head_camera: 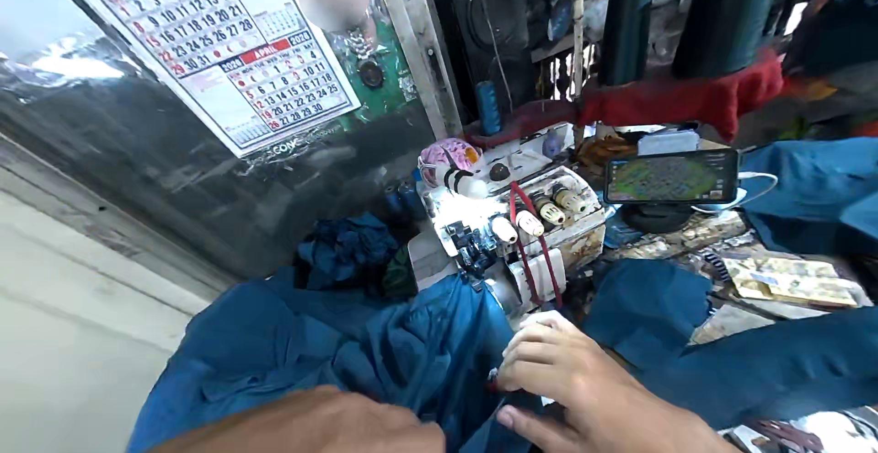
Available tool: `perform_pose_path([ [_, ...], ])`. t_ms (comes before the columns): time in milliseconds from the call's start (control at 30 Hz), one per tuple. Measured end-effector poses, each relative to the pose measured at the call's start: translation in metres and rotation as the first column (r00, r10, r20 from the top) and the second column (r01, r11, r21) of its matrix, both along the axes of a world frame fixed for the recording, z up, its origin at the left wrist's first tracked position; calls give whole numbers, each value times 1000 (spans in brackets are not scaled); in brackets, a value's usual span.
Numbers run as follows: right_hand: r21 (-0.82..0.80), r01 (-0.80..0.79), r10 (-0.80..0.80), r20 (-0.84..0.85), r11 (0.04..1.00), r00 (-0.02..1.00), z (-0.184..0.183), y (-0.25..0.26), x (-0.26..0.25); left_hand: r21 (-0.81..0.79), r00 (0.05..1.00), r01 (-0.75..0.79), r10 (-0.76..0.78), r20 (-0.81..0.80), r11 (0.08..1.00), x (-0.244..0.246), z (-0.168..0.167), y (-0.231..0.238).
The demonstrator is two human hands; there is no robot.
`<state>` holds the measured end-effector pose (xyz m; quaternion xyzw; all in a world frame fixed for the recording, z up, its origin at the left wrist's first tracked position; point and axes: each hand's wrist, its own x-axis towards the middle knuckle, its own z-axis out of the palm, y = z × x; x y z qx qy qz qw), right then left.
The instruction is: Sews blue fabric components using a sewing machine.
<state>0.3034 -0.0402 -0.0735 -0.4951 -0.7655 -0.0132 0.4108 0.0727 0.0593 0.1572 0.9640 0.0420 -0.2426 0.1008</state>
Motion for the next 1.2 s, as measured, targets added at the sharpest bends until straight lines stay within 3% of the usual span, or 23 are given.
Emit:
perform_pose_path([
  [67, -85, -8, 12, 38, 996, 999, 0, -1, 9, 132, 994, -110, 110, 10, 985, -1, 9, 7],
  [133, -167, -92, 81, -72, 982, 994, 5, -2, 14, 198, 987, -129, 105, 126, 972, -3, 18, 20],
  [233, -162, -249, 173, -377, 955, 910, 9, -1, 20, 74, 984, -85, 72, 162, 994, -3, 24, 25],
  [333, -12, -216, 174, -551, 976, 816, 5, 3, 17, -49, 988, -111, 115, 102, 993, -1, 28, 18],
  [433, 85, -37, 67, -394, 996, 916, 12, 19, 0, -126, 987, -89, 105, 121, 988, -6, 23, 23],
  [567, 86, -121, 137, -216, 989, 967, 42, 44, -22, -168, 984, -24, 53, 170, 986, -13, 17, 34],
  [667, 75, -179, 193, -273, 981, 942, 45, 43, -14, -142, 978, -48, 76, 195, 989, -21, 18, 40],
  [800, -54, -245, 194, -458, 968, 868, 30, 34, 15, -110, 949, -72, 102, 299, 991, -34, 4, 59],
  [867, -96, -246, 181, -438, 964, 881, 24, 30, 23, -45, 934, -93, 103, 342, 995, -32, -1, 67],
  [933, -87, -162, 131, -291, 983, 948, 20, 16, 23, 59, 925, -131, 101, 365, 990, -29, 1, 69],
  [1000, -15, -47, 44, -147, 999, 988, 13, -4, 21, 159, 921, -177, 106, 376, 971, -27, 10, 65],
  [1067, 56, 46, -38, -135, 997, 990, 7, -15, 18, 225, 926, -234, 146, 348, 946, -20, 22, 53],
  [1133, -17, 112, -113, -164, 994, 980, 4, -15, 14, 250, 924, -250, 154, 350, 935, -12, 20, 55],
  [1200, -207, 66, -106, -188, 976, 977, 1, -6, 16, 323, 940, -206, 94, 328, 924, -1, 8, 76],
])
